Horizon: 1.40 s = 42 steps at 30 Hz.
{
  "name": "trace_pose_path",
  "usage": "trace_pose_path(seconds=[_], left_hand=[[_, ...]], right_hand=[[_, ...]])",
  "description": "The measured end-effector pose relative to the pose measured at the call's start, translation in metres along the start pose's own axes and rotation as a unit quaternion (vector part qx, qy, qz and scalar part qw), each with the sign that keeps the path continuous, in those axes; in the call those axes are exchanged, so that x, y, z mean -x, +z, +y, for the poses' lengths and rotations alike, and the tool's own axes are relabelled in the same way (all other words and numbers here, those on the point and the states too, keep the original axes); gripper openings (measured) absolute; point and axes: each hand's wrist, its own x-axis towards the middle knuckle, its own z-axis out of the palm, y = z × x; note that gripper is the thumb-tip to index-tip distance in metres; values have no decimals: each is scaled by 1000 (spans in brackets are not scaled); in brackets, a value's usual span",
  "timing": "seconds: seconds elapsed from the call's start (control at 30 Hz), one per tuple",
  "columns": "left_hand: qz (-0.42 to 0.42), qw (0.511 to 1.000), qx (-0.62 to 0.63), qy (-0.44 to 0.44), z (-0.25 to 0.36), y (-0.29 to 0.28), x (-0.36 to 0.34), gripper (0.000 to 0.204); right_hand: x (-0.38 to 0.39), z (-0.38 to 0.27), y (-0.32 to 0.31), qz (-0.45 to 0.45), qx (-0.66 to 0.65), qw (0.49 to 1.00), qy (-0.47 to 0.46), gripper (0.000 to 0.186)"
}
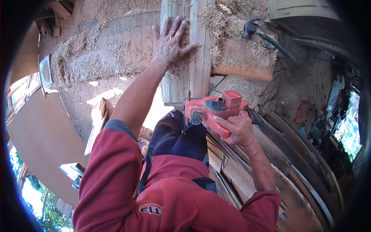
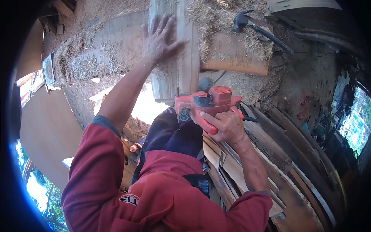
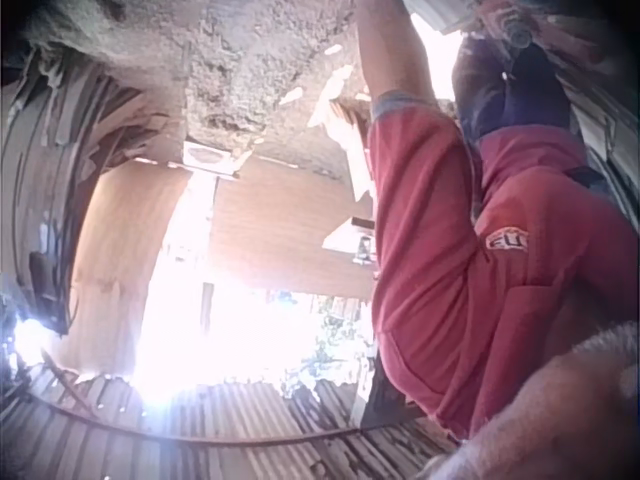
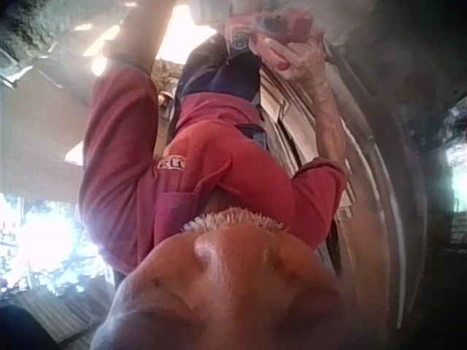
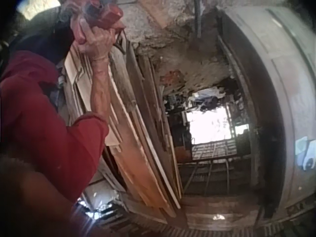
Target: The person uses a power planer to smooth the surface of a wooden board, occasionally turning the board to check the results.
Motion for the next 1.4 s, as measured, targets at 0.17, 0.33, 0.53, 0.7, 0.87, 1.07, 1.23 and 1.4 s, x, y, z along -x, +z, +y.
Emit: trace_pose_path(seconds=[0.17, 0.33, 0.53, 0.7, 0.87, 1.07, 1.23, 1.4], left_hand=[[1, 1000, 13, -7, 1, 0, 2, 93], [-4, 1000, 20, -14, 3, -2, 0, 93], [1, 999, 22, -29, 3, -3, -2, 95], [-4, 999, 16, -31, 4, -2, -2, 94], [15, 999, 30, -42, 2, 1, -3, 94], [29, 998, 24, -42, 7, 0, -6, 92], [46, 998, 20, -35, 4, 5, -5, 95], [36, 999, -7, -30, 1, 7, -5, 97]], right_hand=[[-16, -5, 6, -10, -2, 1000, 1, 62], [-29, -16, 12, -9, -17, 1000, 3, 62], [-38, -26, 21, -16, -22, 1000, 4, 63], [-46, -37, 32, -19, -30, 999, -1, 65], [-55, -49, 39, -4, -40, 999, 3, 65], [-62, -60, 47, 8, -57, 998, 15, 61], [-66, -69, 57, 14, -68, 997, 20, 65], [-75, -81, 62, 28, -74, 997, 21, 63]])
